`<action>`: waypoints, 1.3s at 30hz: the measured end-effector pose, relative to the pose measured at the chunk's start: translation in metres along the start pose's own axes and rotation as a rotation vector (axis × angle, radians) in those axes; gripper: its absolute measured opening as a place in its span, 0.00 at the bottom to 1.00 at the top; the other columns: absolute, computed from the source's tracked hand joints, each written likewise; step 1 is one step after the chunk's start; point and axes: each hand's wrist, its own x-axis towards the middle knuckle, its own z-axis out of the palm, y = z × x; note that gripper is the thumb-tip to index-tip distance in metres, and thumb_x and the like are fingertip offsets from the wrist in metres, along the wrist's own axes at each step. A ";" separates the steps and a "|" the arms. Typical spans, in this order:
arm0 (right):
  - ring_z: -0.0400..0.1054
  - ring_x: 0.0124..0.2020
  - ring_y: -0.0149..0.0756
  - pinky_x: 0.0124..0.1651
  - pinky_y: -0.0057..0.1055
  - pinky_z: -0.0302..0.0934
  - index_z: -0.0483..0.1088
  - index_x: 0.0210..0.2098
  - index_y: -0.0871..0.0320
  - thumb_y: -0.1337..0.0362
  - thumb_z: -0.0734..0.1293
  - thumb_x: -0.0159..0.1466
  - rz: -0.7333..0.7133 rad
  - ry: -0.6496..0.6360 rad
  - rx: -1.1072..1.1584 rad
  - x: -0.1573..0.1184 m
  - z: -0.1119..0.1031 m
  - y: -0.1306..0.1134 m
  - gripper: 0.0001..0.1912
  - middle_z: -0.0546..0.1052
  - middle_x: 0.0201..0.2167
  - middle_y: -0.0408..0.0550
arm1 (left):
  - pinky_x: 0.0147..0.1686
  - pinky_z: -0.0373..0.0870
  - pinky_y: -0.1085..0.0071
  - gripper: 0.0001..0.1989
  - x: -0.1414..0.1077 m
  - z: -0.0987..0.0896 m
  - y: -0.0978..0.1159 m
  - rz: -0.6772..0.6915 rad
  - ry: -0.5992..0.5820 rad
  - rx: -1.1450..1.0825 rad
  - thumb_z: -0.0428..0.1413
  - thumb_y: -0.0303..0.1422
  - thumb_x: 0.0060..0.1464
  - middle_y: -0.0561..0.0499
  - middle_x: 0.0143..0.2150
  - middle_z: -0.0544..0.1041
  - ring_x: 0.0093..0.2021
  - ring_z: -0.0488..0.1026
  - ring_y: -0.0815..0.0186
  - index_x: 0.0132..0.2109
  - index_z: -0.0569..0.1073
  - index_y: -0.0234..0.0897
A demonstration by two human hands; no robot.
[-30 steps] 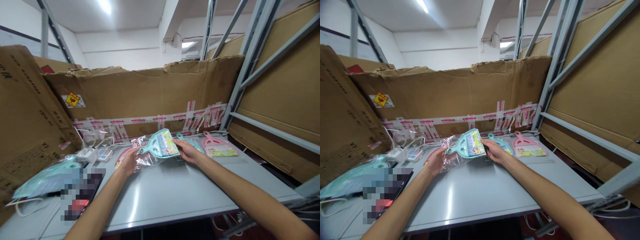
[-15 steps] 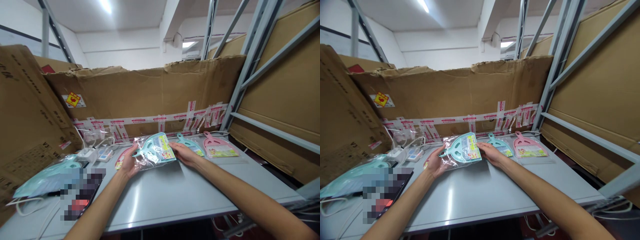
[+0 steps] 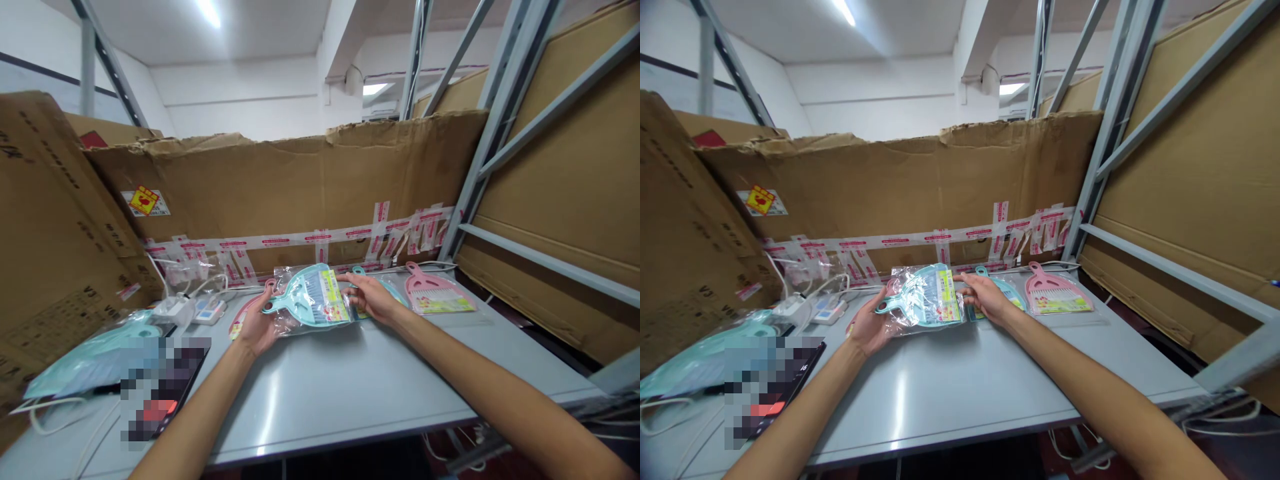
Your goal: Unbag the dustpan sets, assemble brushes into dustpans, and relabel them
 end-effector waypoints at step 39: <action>0.78 0.42 0.40 0.40 0.35 0.79 0.77 0.68 0.47 0.46 0.74 0.72 -0.095 -0.126 -0.178 -0.015 0.019 0.005 0.28 0.83 0.57 0.50 | 0.57 0.86 0.46 0.27 0.002 0.003 -0.003 0.119 -0.065 -0.100 0.55 0.42 0.76 0.41 0.68 0.81 0.59 0.85 0.49 0.77 0.69 0.46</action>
